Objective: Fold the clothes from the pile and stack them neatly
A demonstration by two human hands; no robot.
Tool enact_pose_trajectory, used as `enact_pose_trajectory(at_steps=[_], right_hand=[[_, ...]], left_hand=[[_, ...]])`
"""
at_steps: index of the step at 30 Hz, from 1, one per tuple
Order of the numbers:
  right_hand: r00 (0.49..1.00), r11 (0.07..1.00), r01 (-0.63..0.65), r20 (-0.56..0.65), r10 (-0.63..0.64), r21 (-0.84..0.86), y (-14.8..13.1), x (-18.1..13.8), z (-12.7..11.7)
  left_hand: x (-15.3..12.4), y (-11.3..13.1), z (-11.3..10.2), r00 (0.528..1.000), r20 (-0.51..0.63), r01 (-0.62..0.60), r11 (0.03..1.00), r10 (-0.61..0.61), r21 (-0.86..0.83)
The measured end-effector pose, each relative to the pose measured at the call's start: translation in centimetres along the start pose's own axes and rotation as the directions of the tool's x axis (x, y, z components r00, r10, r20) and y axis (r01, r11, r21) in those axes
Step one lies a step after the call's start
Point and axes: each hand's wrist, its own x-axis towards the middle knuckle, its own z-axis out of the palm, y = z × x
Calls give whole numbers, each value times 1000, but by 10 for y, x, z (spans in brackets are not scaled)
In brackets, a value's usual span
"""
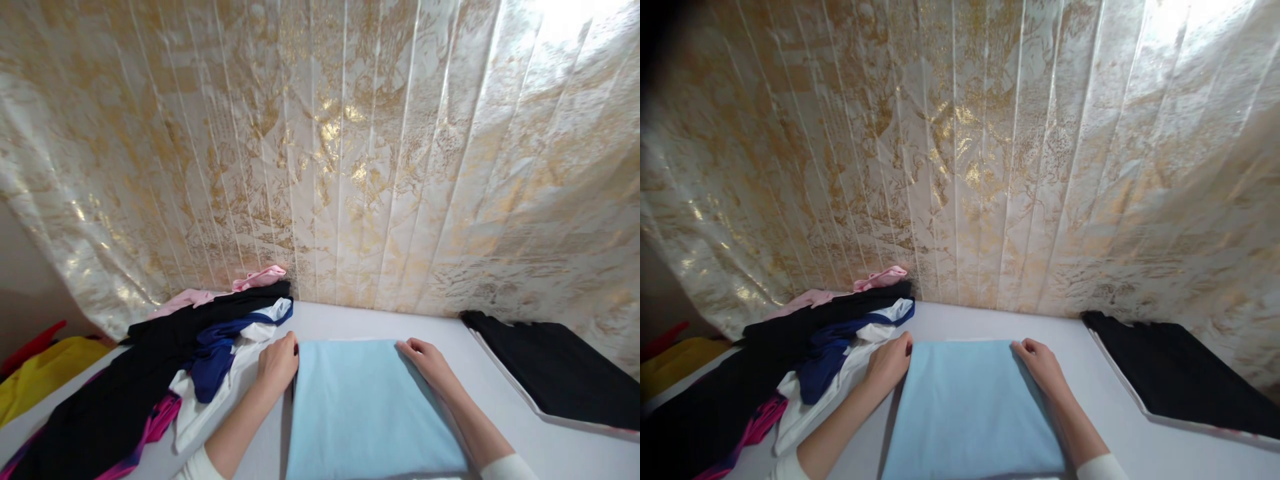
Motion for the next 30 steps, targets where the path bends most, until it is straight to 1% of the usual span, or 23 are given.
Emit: enact_pose_trajectory(at_steps=[4, 8, 15, 19, 22, 25, 28, 30], right_hand=[[1000, 1000, 2, -23, -2, -1, 1, 2, 2], [999, 1000, -9, -43, 9, 2, 4, -1, 1], [996, 998, -57, -68, 57, 1, 10, -4, 2], [996, 998, -68, -64, 69, 17, 10, -3, 2], [996, 997, -63, -55, 66, 54, 8, -2, 0], [997, 991, -71, -25, 74, 112, 4, -4, -3], [995, 979, -102, 36, 97, 178, -1, -7, -5], [990, 968, -128, 82, 112, 217, -4, -10, -6]], left_hand=[[2, 0, 4, 999, -29, -14, 999, 15, 31], [8, 3, 5, 999, -34, -17, 999, 18, 38], [27, 7, 4, 1000, 4, 10, 999, -10, -34], [31, 0, 7, 1000, 1, 28, 990, -28, -141], [31, -11, 8, 999, 23, 44, 963, -39, -266], [28, -21, 8, 994, 113, 63, 904, -16, -422], [24, -26, 8, 977, 210, 85, 826, 41, -557], [22, -26, 9, 966, 243, 86, 778, 88, -623]])
